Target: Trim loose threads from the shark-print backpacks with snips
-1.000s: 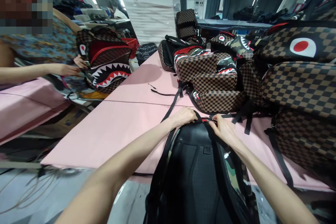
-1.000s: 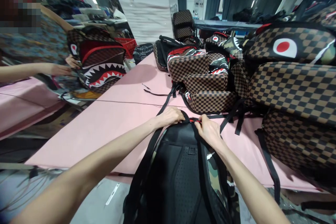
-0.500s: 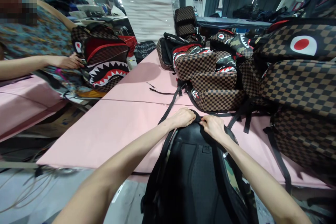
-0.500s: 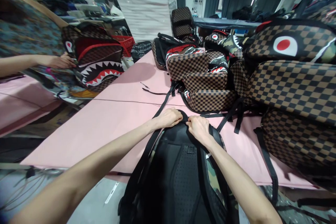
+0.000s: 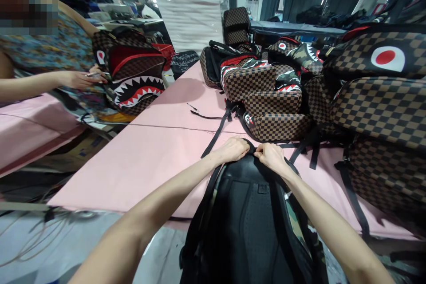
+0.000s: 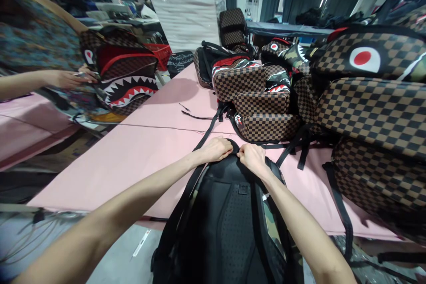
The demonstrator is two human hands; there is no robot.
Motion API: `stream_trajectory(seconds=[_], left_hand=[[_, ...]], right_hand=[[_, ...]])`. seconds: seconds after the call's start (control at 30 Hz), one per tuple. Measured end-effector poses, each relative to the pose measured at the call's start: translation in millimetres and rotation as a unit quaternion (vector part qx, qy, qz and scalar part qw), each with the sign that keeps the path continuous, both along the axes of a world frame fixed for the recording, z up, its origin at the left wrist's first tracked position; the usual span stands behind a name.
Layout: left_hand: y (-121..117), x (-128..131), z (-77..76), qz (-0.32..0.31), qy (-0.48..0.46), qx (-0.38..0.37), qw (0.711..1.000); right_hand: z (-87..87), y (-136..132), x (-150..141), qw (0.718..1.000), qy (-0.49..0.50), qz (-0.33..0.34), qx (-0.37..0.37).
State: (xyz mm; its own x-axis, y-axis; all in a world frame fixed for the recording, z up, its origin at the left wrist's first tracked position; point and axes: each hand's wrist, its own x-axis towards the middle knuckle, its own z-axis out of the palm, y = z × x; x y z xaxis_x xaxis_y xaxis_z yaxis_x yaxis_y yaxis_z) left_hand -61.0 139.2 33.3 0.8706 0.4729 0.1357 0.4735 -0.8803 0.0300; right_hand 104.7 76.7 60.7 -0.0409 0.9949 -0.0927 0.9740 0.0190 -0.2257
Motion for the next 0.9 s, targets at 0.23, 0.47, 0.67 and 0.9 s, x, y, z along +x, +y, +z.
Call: stream_trajectory(seconds=[0.23, 0.47, 0.67, 0.9], left_hand=[[12, -4, 14.5, 0.135, -0.107, -0.067, 0.983], [2, -28, 31.7, 0.255, -0.108, -0.252, 0.927], [-11, -32, 56.9, 0.226, -0.115, -0.417, 0.873], [-49, -52, 38.7, 0.201, -0.274, -0.723, 0.601]], right_hand=[[-16.5, 3, 15, 0.983, 0.175, -0.038, 0.026], [-35.4, 1, 36, 0.894, 0.43, -0.066, 0.111], [-16.2, 15, -1, 0.89, 0.43, 0.051, 0.142], [-26.0, 21, -41, 0.9, 0.383, 0.209, 0.013]])
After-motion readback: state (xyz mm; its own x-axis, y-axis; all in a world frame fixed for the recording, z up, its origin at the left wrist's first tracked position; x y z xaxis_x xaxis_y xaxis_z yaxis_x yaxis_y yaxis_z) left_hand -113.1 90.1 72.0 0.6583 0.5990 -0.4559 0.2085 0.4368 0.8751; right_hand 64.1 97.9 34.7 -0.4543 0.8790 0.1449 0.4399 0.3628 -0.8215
